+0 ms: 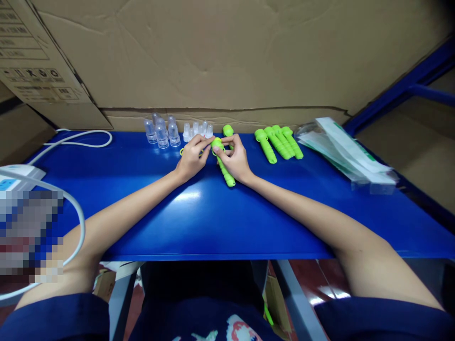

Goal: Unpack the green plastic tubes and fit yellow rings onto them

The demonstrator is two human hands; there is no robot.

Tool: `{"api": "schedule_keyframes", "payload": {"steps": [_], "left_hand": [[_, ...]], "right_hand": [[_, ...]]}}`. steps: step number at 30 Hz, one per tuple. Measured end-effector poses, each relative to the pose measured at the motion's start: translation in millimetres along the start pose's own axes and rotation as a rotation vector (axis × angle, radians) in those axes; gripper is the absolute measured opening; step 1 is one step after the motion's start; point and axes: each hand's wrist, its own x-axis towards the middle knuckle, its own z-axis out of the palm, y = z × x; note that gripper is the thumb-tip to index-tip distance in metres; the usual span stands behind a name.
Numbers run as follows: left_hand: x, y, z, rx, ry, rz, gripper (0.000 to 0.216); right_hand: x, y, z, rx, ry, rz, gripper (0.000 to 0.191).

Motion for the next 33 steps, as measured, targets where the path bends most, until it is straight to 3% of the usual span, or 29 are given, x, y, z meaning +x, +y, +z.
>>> {"api": "schedule_keyframes", "payload": {"steps": [16, 33], "left_hand": [[-0.6, 3.0, -2.1, -0.012, -0.028, -0.030, 0.032], [-0.5, 3.1, -1.9, -0.010, -0.002, 0.007, 0.032]], "right_hand": [[-1.7, -6.6, -1.9, -0.042, -0.062, -0.017, 0.062], [-1.2, -2.0, 0.1, -0.001, -0.012, 0.006, 0.067]]}}
